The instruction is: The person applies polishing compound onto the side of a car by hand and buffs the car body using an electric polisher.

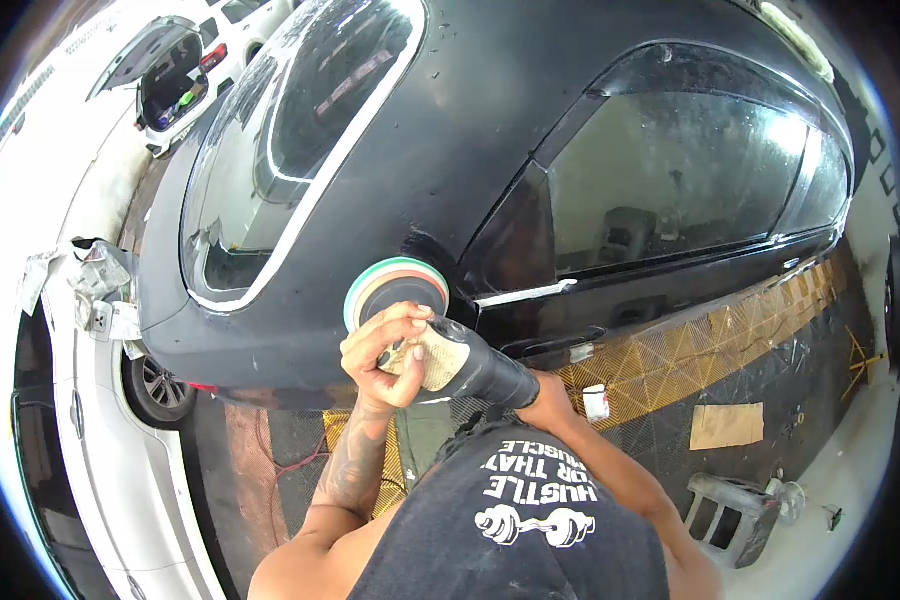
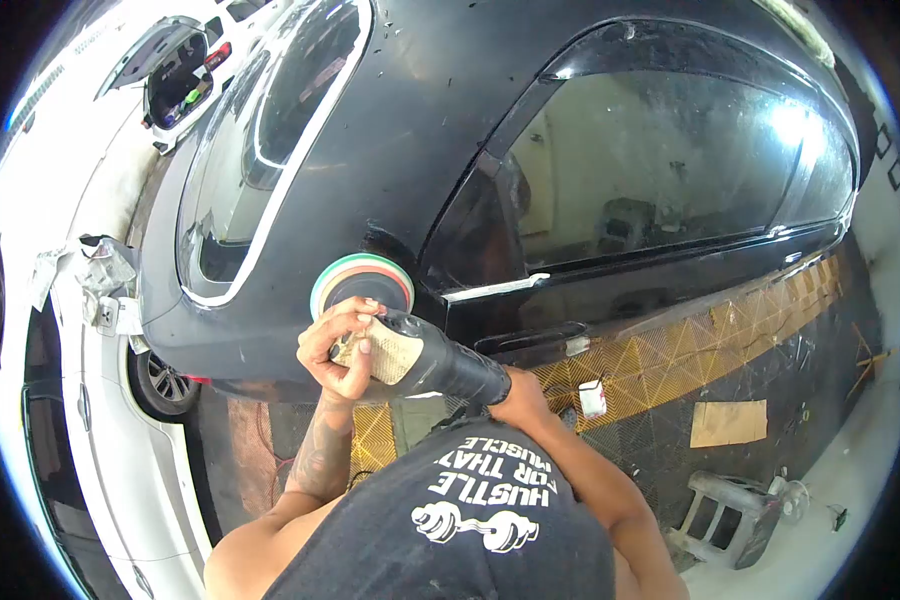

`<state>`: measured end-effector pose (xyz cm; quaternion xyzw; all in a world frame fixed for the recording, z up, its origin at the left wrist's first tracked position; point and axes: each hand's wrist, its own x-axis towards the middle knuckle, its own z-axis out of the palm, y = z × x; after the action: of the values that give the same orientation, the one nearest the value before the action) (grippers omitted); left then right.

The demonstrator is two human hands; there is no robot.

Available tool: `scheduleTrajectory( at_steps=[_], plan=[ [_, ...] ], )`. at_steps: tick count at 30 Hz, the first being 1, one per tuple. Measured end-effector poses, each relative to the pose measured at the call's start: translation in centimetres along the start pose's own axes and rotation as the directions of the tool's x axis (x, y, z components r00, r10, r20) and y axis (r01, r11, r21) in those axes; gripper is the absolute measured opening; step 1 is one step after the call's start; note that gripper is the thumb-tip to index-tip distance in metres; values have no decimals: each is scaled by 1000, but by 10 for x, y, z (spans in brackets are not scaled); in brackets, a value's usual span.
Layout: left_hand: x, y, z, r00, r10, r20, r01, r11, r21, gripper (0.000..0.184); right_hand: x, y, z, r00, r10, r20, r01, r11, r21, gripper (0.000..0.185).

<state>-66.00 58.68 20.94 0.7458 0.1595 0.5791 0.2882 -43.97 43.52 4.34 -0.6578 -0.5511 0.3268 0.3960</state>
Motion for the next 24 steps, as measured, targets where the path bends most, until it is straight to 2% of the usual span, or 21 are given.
scheduleTrajectory(
  at_steps=[3,5,11,16,19,22,23,24],
  plan=[
    [13,-1,5,998,55,-1,-55,998,-16,21,2,-8,-4,999,-35,-31,34,999,-37,34],
    [25,1,9,999,55,-2,-55,998,-37,21,4,-20,-9,995,58,-83,-62,997,-45,35],
    [55,3,6,994,114,4,-112,986,-127,22,11,-39,-21,989,74,-127,-82,995,-61,35],
    [71,5,2,999,29,-24,-33,976,-214,21,7,-64,-34,988,-22,-154,15,999,-44,33],
    [91,6,6,998,63,0,-61,971,-233,22,9,-65,-40,985,-46,-164,35,997,-68,33],
    [116,5,19,991,129,33,-117,963,-241,23,10,-92,-65,979,47,-199,-64,994,-84,34],
    [127,4,26,988,152,26,-141,958,-249,24,11,-101,-75,983,22,-182,-41,994,-101,34],
    [141,6,33,982,184,34,-171,956,-237,25,9,-108,-85,974,90,-210,-112,989,-98,34]
  ],
)
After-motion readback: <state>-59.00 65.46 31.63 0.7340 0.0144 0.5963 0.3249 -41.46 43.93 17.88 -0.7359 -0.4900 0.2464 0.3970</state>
